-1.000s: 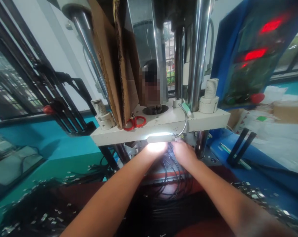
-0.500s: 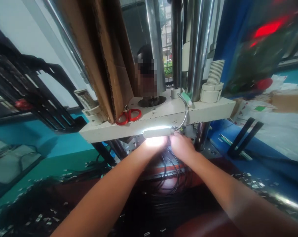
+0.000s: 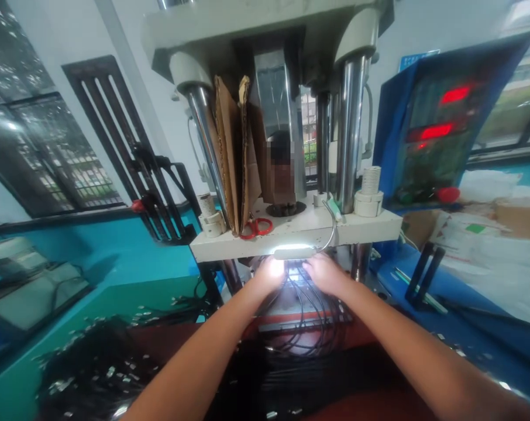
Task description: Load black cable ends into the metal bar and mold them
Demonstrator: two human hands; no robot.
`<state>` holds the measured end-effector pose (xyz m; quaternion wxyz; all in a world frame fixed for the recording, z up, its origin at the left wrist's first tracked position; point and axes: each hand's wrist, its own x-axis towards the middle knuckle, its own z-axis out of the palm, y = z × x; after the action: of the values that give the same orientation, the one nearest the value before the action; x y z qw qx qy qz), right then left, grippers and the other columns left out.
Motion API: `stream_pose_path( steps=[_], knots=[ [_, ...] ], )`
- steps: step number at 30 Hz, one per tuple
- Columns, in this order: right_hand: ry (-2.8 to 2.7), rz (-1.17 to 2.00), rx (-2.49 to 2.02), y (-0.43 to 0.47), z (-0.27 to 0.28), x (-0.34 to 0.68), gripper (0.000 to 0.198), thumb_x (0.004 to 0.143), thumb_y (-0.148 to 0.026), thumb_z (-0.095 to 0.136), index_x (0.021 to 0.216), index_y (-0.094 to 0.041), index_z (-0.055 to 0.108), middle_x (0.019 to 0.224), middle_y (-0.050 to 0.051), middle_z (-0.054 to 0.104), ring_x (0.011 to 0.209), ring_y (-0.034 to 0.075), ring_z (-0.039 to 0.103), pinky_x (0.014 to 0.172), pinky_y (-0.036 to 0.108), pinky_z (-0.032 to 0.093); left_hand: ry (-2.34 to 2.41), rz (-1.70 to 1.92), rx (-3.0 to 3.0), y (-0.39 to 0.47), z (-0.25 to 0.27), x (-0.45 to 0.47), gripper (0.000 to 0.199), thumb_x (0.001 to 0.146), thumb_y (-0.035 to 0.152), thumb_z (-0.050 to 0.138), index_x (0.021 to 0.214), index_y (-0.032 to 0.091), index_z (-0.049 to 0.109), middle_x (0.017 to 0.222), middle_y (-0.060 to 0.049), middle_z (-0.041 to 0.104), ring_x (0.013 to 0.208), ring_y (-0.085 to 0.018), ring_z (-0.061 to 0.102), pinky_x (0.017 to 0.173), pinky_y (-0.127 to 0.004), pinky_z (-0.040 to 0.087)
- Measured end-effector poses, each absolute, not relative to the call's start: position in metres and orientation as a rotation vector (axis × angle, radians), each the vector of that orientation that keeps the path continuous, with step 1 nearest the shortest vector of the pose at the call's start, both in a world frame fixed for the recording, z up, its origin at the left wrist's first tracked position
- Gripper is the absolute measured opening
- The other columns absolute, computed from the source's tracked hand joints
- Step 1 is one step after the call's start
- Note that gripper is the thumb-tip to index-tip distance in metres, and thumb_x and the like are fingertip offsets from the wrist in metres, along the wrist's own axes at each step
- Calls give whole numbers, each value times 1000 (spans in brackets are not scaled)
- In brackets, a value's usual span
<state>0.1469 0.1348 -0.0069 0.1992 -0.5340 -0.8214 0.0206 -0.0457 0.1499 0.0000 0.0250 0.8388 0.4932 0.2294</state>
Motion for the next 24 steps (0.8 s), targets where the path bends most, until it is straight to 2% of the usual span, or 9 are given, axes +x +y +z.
stream_pose_path(
  steps=[4,8,13,19,24],
  knots=[
    [-2352,75,-1426,135,-13,133,37,97,-34,43,120,-13,63,126,13,61,119,24,51,102,36,35,1580,706,2600,135,-7,-61,24,95,25,48,114,16,60,115,-9,63,103,-20,61,92,-41,50],
    [-2352,73,-1447,137,-15,130,42,98,-36,36,122,-13,62,128,15,60,121,26,50,104,38,31,1557,668,2646,127,-10,-61,37,92,14,41,124,19,57,126,-9,61,116,-20,56,105,-35,42],
    [-2366,60,-1481,139,-12,130,45,98,-40,34,114,-12,66,123,15,63,117,27,53,103,39,33,1560,634,2675,127,-9,-54,39,94,21,35,128,19,54,130,-7,60,119,-21,54,106,-35,40],
    [-2396,8,-1461,137,-12,130,46,98,-43,33,122,-17,63,131,12,59,123,26,49,104,39,32,1647,586,2671,132,-10,-46,37,94,27,36,122,19,58,126,-10,61,113,-26,57,101,-41,42],
    [-2413,-22,-1487,138,-14,128,46,98,-42,34,124,-16,62,127,15,61,119,29,51,103,44,32,1717,531,2618,137,-18,-44,38,94,30,36,124,19,57,129,-12,58,118,-29,52,103,-46,39]
  ],
)
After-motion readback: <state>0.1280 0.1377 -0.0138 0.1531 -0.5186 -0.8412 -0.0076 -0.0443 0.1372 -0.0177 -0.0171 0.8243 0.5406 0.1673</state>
